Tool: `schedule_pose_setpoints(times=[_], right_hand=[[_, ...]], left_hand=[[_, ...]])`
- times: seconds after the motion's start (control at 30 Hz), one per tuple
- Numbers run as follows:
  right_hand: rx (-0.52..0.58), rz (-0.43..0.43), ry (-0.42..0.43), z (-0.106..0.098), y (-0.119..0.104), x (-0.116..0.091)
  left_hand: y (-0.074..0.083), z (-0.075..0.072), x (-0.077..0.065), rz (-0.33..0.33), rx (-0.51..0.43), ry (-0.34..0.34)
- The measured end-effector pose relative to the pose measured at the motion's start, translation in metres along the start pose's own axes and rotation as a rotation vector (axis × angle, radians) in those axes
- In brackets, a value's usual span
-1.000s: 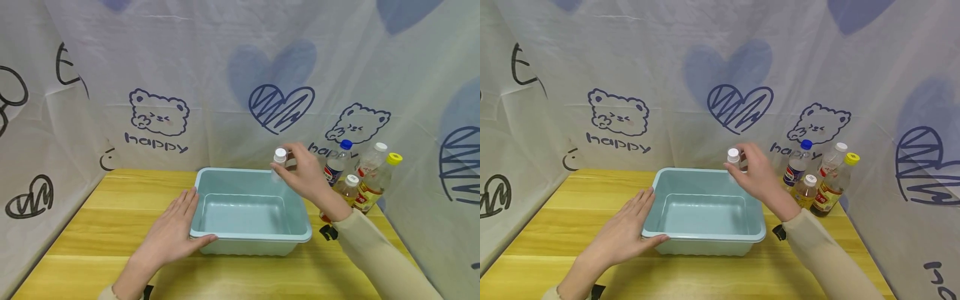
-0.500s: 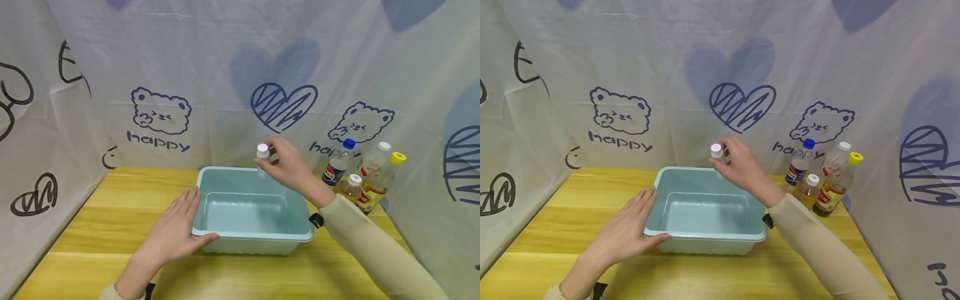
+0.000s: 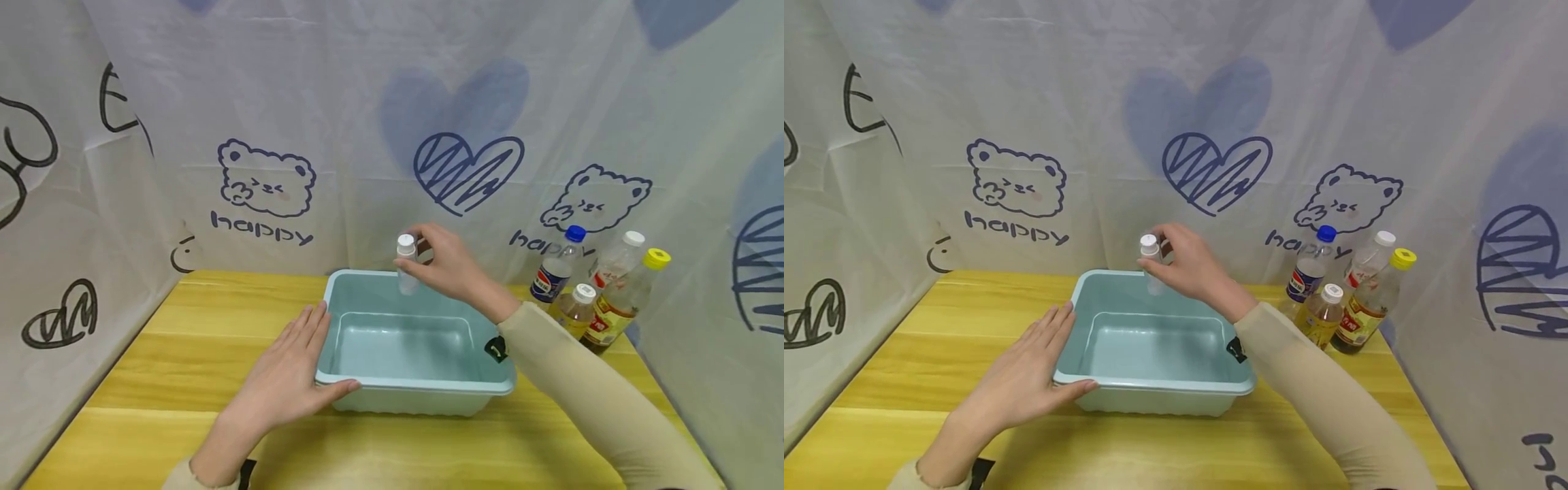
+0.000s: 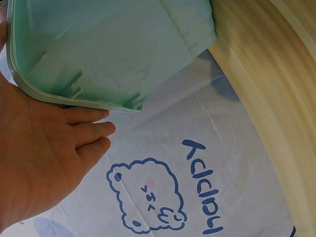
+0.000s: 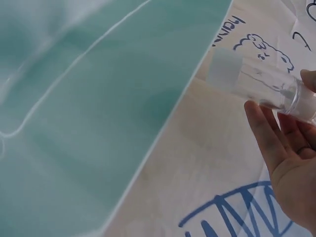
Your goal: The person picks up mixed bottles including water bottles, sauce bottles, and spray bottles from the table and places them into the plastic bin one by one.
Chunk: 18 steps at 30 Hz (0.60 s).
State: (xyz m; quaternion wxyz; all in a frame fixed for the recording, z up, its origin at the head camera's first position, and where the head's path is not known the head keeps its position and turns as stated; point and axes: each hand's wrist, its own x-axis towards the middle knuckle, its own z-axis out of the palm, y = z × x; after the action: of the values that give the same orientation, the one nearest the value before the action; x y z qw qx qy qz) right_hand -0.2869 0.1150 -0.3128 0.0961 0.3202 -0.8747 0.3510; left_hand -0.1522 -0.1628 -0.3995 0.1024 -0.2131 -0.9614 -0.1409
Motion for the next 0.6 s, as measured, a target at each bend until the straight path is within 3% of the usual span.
schedule_pose_setpoints(times=[0.6], right_hand=[[0.112, 0.006, -0.200, 0.047, 0.017, 0.013]], left_hand=[[0.000, -0.001, 0.001, 0.008, 0.010, -0.001]])
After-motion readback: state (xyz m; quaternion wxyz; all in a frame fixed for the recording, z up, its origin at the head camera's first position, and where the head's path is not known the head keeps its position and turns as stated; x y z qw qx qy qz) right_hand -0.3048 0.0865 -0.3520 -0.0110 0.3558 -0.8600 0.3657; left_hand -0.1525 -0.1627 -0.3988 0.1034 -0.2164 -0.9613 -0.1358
